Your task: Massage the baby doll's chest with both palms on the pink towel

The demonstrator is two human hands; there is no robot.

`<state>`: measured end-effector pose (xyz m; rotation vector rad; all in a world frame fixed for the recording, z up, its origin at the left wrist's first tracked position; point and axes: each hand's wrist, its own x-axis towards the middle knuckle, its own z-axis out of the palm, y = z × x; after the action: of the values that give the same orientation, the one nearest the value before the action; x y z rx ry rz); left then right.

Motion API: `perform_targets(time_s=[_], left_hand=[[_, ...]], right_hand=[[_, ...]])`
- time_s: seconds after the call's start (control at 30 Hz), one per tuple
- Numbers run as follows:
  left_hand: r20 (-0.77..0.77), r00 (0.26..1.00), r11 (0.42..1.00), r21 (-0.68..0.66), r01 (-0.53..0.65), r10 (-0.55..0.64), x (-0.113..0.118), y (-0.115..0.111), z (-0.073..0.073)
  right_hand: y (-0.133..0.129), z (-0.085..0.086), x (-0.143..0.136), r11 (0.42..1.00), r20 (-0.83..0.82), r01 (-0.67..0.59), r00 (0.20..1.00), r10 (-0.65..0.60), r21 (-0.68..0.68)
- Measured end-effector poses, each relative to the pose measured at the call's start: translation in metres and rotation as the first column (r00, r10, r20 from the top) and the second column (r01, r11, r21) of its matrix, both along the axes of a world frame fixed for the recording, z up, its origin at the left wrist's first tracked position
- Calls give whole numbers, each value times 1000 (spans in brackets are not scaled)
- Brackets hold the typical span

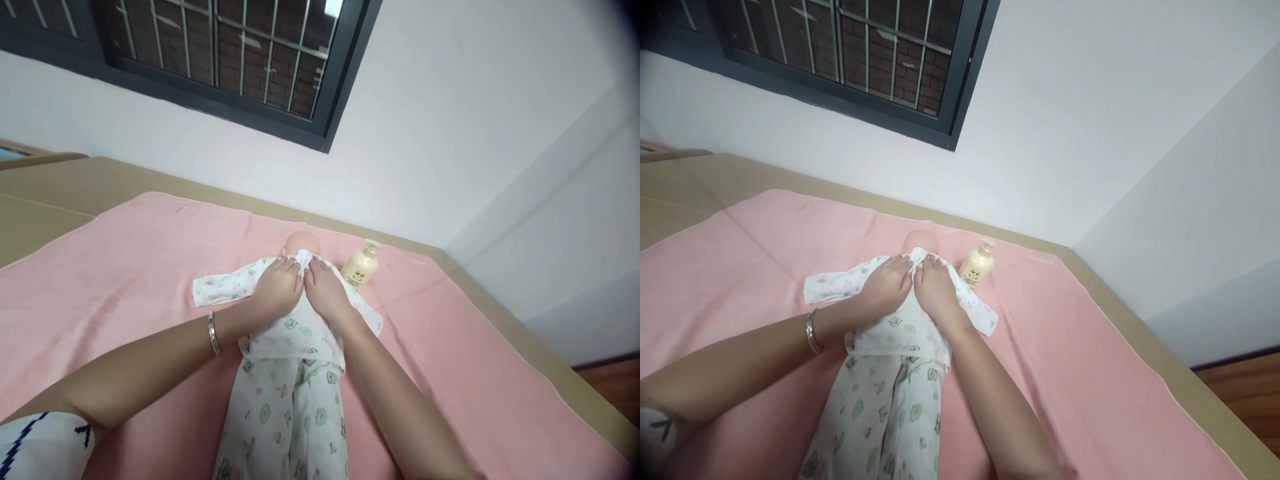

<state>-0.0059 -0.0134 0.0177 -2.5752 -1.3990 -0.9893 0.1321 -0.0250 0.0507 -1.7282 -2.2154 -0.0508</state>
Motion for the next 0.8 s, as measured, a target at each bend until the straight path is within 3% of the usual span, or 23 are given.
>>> perform_targets(time_s=[0.13, 0.23, 0.47, 0.8], left_hand=[[-4, 1000, 995, -100, 1, -1, -6, 3, 5], [10, 1000, 996, -91, 14, -13, -7, 5, 3], [56, 997, 993, -107, 53, -47, -9, 7, -5], [71, 996, 988, -141, 58, -49, -11, 7, -1]], right_hand=[[-12, 0, -12, 996, 73, 89, 993, -91, 25], [-15, -2, -16, 989, 78, 137, 987, -142, 59], [-9, -12, -16, 986, 32, 120, 992, -125, 111], [-5, -14, -18, 982, -56, 97, 994, -88, 163]])
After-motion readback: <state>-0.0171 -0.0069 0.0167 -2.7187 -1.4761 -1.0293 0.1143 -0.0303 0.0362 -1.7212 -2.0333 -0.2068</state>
